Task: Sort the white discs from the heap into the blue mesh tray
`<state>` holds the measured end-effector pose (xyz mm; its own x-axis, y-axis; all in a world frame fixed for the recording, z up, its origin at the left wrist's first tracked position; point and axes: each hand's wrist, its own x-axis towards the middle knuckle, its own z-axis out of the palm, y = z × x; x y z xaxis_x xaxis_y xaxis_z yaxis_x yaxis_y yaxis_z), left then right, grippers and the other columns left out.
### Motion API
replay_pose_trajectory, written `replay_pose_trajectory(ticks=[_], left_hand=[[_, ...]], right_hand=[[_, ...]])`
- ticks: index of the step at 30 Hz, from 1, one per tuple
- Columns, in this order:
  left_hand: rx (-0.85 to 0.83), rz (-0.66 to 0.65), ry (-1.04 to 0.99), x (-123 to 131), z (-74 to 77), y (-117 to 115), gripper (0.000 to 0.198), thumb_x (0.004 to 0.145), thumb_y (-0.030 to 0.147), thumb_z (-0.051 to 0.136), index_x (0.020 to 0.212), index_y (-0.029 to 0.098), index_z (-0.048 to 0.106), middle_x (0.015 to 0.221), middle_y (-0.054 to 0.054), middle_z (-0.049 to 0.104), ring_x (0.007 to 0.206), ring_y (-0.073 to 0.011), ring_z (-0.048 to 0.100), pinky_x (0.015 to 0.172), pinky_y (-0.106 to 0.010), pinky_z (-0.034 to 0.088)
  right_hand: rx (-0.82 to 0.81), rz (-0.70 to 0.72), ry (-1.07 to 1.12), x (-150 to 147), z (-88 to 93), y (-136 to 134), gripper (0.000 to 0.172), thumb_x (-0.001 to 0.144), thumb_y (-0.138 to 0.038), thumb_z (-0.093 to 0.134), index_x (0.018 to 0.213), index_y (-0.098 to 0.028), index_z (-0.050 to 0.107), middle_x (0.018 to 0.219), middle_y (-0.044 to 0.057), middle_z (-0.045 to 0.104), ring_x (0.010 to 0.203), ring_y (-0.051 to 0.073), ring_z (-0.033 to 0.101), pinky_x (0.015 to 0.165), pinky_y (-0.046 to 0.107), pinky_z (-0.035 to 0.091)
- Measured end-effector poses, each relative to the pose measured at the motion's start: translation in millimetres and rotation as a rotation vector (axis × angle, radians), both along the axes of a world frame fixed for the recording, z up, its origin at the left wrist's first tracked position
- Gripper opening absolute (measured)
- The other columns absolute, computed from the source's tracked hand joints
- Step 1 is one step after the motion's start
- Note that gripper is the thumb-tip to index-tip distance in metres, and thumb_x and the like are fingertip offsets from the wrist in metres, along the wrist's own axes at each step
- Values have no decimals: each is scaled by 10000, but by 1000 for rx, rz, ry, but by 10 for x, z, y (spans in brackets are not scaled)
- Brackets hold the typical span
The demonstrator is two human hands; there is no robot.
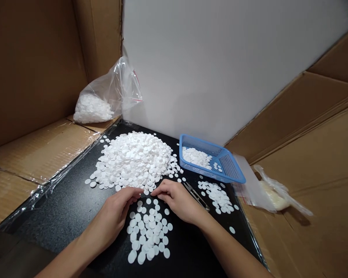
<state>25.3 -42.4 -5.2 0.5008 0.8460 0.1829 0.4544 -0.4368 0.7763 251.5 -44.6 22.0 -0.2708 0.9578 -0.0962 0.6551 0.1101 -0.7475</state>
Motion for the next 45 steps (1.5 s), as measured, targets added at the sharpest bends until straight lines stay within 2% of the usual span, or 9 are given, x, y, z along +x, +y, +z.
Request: replay_pose_trajectory(ticks=[6,12,18,23,28,34,37,40,45], left_hand=[[-12,-84,3,-26,-17,-51,577,788,0,434,1253,300,595,1155,-33,688,1035,-213,650,887,-323,535],[-58,-128,-2,-45,-55,-54,662,761,-18,448,1328,315,523,1228,-46,636,1101,-227,616,955,-369,513],[-97,-143,-6,-40,-70,-47,664,773,2,457,1354,323,483,1251,-45,613,1135,-230,603,984,-396,495],[-107,-144,-23,-38,-37,-52,703,747,-12,444,1361,328,475,1242,-37,619,1128,-224,604,982,-388,495],[-127,-151,23,-39,20,-78,749,697,-31,446,1355,322,489,1238,-38,617,1130,-228,589,990,-393,487],[-136,-212,30,-38,50,-97,771,663,-58,386,1321,324,510,1110,-4,659,999,-183,627,890,-318,506],[-120,-214,-1,-24,45,-84,772,679,-60,378,1333,332,496,1122,2,664,1001,-172,631,889,-301,502],[-62,-107,-48,4,27,-59,592,772,-22,374,1259,280,526,1114,-25,664,997,-184,629,877,-318,504],[-14,10,-12,53,1,-29,392,798,12,359,1071,212,557,1010,-56,652,920,-208,621,812,-350,508]], right_hand=[[-66,110,0,54,84,-4,217,803,6,655,790,-206,701,863,-9,620,773,139,593,668,235,456],[-73,204,-47,80,97,-17,217,786,-15,694,817,-229,713,881,-11,585,779,140,588,670,233,459],[-188,93,-20,125,100,14,83,849,-121,674,844,-202,691,786,-19,637,705,134,578,625,231,432],[-90,23,-90,118,97,28,180,864,-71,623,945,-209,705,939,20,652,829,162,613,723,264,462],[-78,69,-35,34,73,-8,240,894,-55,565,926,-209,747,991,43,652,922,179,636,819,286,491],[-166,175,80,19,55,-46,285,884,-42,509,886,-202,745,904,23,630,672,127,603,624,244,505],[-35,98,117,-15,4,-26,204,892,-83,549,884,-204,713,869,12,635,706,140,606,640,250,497],[179,18,62,-122,-112,10,90,875,-123,643,898,-206,670,843,4,618,769,157,599,696,263,483],[361,29,-113,-261,-259,30,119,859,-70,634,858,-187,613,856,25,599,761,172,576,677,278,461]])
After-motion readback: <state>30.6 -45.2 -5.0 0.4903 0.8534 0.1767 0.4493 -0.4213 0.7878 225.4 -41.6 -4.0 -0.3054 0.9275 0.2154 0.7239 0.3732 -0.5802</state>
